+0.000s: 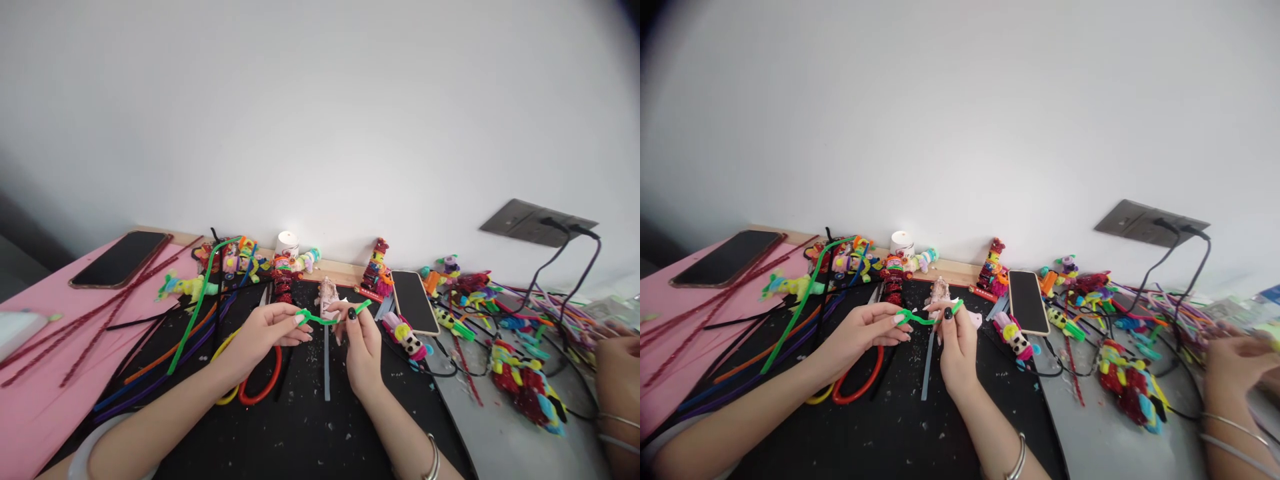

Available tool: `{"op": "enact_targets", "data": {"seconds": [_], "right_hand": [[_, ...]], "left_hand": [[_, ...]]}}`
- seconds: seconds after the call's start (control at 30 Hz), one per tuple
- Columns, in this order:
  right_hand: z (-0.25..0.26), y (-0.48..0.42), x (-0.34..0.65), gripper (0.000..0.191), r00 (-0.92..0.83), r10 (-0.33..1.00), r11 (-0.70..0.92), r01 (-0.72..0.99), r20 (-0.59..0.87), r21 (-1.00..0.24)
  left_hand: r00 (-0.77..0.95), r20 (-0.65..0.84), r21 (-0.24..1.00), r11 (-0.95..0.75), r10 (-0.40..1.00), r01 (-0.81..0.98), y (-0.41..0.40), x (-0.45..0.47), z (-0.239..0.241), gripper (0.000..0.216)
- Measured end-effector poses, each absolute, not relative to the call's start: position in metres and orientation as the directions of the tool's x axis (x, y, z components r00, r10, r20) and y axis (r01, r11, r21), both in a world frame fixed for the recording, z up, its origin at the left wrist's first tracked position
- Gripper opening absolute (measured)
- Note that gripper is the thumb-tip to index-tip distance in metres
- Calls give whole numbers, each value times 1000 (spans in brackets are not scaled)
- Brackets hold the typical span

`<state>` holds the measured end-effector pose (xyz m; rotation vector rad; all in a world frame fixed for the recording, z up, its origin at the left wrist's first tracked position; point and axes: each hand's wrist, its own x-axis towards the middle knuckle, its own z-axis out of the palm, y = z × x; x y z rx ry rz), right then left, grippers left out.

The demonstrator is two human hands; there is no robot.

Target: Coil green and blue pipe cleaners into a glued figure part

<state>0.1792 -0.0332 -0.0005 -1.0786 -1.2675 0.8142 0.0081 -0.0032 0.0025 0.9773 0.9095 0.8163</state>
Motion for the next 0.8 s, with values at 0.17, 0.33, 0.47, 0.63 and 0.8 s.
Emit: {"op": "enact_targets", "data": {"seconds": [0.17, 0.33, 0.47, 0.63, 0.8], "right_hand": [[0, -34, 179, 40, -8, 935, 353, 100, 354, -930], [-1, -31, 179, 48, -20, 942, 334, 136, 334, -933], [-2, -31, 181, 37, -24, 929, 352, 362, 369, -863], [-3, -33, 180, 32, -11, 865, 396, 628, 501, -670], [-6, -33, 178, 31, -50, 818, 427, 721, 574, -546]], "left_hand": [[357, -262, 929, 334, 897, -157, -2, 8, 5, 21], [362, -255, 941, 316, 896, -120, -3, 9, 6, 19], [376, -261, 944, 317, 889, -94, -5, 10, 7, 21], [409, -263, 941, 325, 874, -90, -8, 13, 5, 22], [418, -263, 940, 329, 869, -92, -9, 14, 4, 25]]}}
